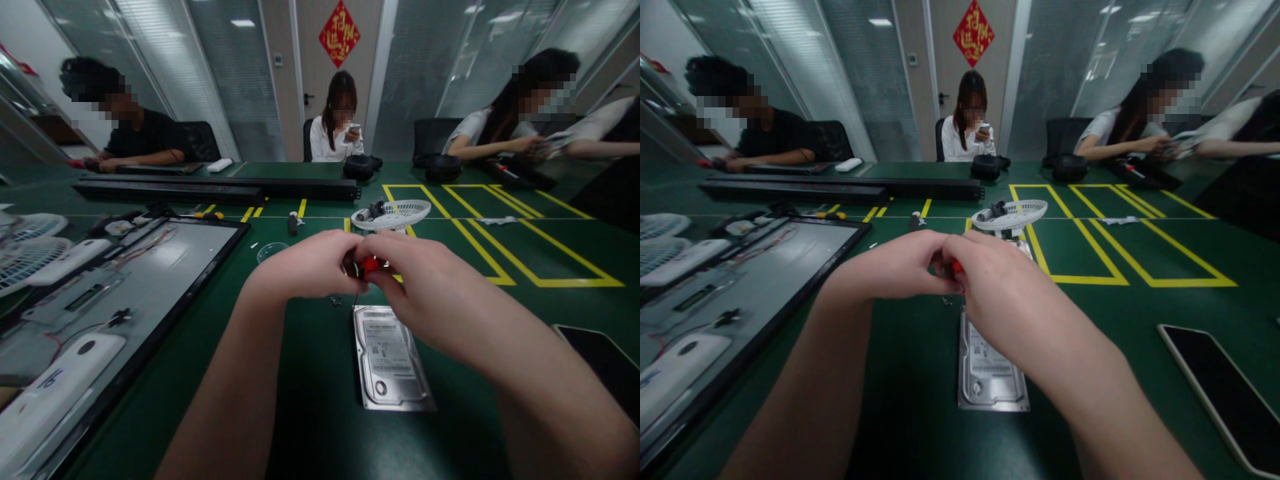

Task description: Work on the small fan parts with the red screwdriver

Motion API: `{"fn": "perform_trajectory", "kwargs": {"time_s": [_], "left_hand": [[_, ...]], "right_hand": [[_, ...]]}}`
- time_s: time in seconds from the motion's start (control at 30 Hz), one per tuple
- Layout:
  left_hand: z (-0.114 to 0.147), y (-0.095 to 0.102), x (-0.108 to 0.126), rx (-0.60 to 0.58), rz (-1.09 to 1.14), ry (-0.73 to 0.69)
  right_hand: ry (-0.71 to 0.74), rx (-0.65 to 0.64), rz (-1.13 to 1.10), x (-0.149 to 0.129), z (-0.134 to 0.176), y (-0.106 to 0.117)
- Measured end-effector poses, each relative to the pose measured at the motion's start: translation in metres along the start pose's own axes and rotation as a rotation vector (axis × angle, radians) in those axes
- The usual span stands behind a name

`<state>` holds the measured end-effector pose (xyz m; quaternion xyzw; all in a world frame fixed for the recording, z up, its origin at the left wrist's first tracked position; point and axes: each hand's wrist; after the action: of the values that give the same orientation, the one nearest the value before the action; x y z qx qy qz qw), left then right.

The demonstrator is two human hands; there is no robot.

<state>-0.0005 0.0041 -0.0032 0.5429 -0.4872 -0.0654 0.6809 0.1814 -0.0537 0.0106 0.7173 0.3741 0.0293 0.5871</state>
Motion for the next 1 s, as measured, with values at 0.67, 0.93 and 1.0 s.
{"fn": "perform_trajectory", "kwargs": {"time_s": [0.67,0.93,1.0], "left_hand": [[-0.0023,-0.0024,-0.0006,0.028,-0.032,0.06],[-0.0016,-0.0018,-0.0004,-0.001,-0.012,0.024],[-0.0021,-0.0012,-0.0006,0.004,-0.012,0.038]], "right_hand": [[-0.067,0.008,0.049,-0.0016,-0.0002,0.0012],[0.021,0.008,0.014,0.0006,0.0005,0.0006],[0.019,0.021,0.009,-0.0003,0.0007,0.0]]}}
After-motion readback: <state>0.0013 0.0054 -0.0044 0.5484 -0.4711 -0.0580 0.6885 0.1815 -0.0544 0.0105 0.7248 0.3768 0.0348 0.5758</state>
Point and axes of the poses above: each hand's wrist, its own z-axis away from the middle knuckle, its own y-axis out of the back of the hand, x = y × z, and after that the axes turned 6 degrees about -z, right-handed
